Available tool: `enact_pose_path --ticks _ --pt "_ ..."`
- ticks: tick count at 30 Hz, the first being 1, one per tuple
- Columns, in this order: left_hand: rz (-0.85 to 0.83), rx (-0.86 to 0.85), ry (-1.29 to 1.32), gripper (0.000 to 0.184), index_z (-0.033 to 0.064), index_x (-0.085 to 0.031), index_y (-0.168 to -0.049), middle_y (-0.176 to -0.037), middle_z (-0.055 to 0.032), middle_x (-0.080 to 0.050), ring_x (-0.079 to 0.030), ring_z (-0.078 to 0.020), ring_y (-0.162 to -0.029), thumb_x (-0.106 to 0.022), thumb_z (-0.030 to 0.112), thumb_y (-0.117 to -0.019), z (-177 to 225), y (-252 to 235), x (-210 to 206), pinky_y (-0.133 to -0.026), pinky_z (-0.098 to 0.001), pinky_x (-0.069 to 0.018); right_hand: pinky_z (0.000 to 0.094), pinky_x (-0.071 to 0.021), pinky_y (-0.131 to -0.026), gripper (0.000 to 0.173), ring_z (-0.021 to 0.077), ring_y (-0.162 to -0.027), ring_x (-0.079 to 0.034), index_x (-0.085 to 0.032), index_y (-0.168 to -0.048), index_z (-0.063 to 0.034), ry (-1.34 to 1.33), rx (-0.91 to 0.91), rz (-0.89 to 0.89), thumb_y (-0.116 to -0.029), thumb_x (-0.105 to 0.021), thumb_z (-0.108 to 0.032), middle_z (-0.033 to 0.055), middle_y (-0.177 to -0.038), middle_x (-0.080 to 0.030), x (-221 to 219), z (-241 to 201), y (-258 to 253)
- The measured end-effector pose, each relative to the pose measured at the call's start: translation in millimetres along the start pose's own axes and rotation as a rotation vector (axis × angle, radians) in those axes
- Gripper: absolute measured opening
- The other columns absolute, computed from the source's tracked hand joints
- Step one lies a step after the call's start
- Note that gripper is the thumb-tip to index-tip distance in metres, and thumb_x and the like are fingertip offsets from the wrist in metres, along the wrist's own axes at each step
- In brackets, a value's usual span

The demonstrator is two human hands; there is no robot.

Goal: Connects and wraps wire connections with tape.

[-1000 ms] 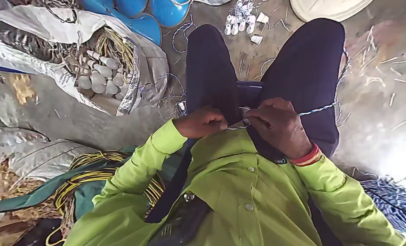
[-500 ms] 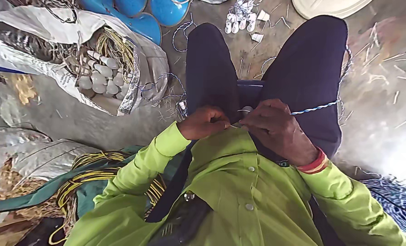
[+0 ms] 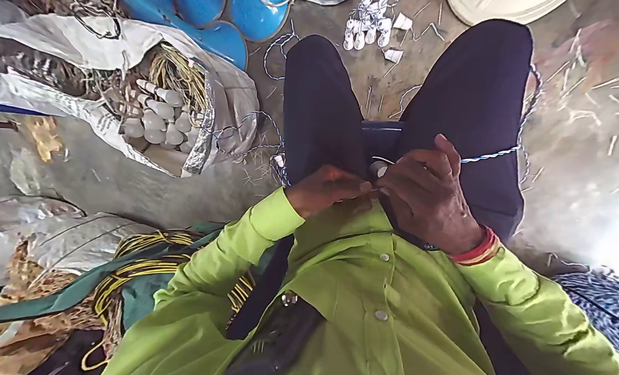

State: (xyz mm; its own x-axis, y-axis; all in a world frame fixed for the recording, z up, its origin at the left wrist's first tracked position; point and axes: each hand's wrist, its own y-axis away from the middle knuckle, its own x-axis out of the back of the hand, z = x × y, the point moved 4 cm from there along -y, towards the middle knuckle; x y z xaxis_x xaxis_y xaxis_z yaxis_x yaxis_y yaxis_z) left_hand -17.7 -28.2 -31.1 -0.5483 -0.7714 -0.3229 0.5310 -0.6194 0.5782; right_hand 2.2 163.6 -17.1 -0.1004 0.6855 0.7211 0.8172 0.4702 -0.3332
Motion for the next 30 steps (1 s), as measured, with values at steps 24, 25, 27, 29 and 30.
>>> enact_pose_path --ticks 24,25,27,29,30 --pt "0.403 -0.042 0.068 0.013 -0.005 -0.075 -0.101 -0.082 -0.0073 -0.074 -0.068 -0.0095 -0.069 -0.075 -0.002 -0.0881 -3 -21 -11 -0.066 -0.0259 -0.0599 0.0344 -0.0571 -0.097 0.024 0.0127 -0.114 -0.064 -0.07 -0.119 -0.0094 -0.802 -0.635 0.21 -0.107 -0.054 -0.021 -0.0002 -0.129 -0.063 34 54 13" --pt "0.398 -0.021 0.115 0.013 -0.0058 -0.074 -0.102 -0.081 -0.0073 -0.074 -0.068 -0.0098 -0.068 -0.073 -0.002 -0.0894 -4 -22 -10 -0.065 -0.0258 -0.0596 0.0335 -0.0579 -0.095 0.022 0.0113 -0.109 -0.065 -0.071 -0.119 -0.0115 -0.846 -0.671 0.238 -0.106 -0.056 -0.02 -0.0031 -0.124 -0.065 39 57 13" --pt "0.377 -0.009 0.169 0.011 -0.0059 -0.073 -0.102 -0.081 -0.006 -0.074 -0.067 -0.009 -0.067 -0.07 -0.003 -0.0916 -5 -24 -8 -0.065 -0.0249 -0.0591 0.0297 -0.0598 -0.089 0.02 0.008 -0.097 -0.068 -0.071 -0.12 -0.0133 -0.872 -0.721 0.253 -0.105 -0.059 -0.019 -0.0066 -0.111 -0.07 45 58 14" --pt "0.355 0.002 0.213 0.01 -0.0053 -0.073 -0.102 -0.08 -0.0053 -0.074 -0.068 -0.0087 -0.067 -0.069 -0.002 -0.0928 -6 -25 -6 -0.064 -0.0243 -0.059 0.0281 -0.0605 -0.086 0.02 0.0077 -0.092 -0.069 -0.072 -0.12 -0.0125 -0.891 -0.748 0.26 -0.1042 -0.06 -0.018 -0.0061 -0.107 -0.071 45 59 14" --pt "0.35 0.014 0.229 0.01 -0.0053 -0.073 -0.101 -0.08 -0.0054 -0.074 -0.068 -0.0088 -0.067 -0.068 -0.002 -0.0932 -6 -25 -6 -0.064 -0.0241 -0.059 0.0278 -0.0607 -0.085 0.02 0.008 -0.091 -0.069 -0.072 -0.119 -0.0122 -0.898 -0.75 0.269 -0.1038 -0.061 -0.017 -0.0057 -0.107 -0.071 45 60 15"
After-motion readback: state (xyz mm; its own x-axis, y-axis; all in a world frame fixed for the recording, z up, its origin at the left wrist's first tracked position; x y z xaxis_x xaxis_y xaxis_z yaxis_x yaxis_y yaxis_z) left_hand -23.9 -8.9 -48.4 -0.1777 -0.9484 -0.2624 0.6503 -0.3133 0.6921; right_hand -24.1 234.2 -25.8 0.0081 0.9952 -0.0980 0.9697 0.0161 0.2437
